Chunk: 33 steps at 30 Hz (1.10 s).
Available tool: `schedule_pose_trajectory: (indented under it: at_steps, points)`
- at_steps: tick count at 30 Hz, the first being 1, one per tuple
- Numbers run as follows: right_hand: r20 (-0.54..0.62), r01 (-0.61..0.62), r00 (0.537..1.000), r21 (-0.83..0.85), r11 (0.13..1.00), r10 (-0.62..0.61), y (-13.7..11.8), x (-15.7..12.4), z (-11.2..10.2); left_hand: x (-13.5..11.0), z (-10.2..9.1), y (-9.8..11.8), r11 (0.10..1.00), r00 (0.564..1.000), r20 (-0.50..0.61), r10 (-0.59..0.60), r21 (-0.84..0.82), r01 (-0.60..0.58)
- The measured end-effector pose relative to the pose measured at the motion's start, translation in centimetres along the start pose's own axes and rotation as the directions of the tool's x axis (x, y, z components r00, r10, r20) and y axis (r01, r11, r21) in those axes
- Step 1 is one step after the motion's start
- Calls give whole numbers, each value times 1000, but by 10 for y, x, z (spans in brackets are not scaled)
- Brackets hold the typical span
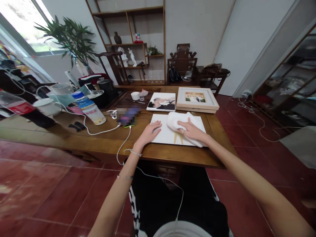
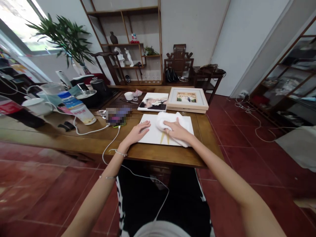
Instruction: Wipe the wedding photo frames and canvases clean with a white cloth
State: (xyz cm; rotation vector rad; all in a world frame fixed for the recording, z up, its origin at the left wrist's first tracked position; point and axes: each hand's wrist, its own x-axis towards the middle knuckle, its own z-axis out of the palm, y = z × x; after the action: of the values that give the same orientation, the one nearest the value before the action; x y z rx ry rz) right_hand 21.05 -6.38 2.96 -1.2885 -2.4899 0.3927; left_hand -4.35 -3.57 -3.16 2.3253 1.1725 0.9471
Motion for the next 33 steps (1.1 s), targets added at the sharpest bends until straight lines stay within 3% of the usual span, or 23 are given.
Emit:
schedule_pose_trajectory:
  at_steps: [3,6,13,17,19,23,27,30,33]
  points:
    - [-47,-48,998,-56,997,45,18,25,-2,0,0,1,1000,1000,4,-15,3,15]
    - [-59,-46,997,-105,993,40,14,31,7,0,0,2,1000,1000,4,-29,4,29]
    - [50,171,985,-156,973,-165,-58,-26,30,0,0,3,1000,1000,-6,-19,11,19]
    - [93,228,972,-131,965,-217,-64,-41,24,1,-1,3,1000,1000,-1,-7,18,7]
    - [79,177,983,-130,975,-168,-49,-28,17,0,0,3,1000,1000,-4,-6,19,6]
    - [30,60,998,-141,988,-57,-13,24,7,0,1,1,1000,1000,-3,-9,18,9]
    - [-34,-36,999,-161,986,31,-9,59,15,0,0,2,1000,1000,-3,-10,20,10]
    - [-37,-21,999,-180,983,15,-34,47,29,0,-1,3,1000,1000,-2,5,20,-5]
    - [-2,41,999,-181,983,-42,-67,8,38,0,-1,3,1000,1000,-13,12,17,-12]
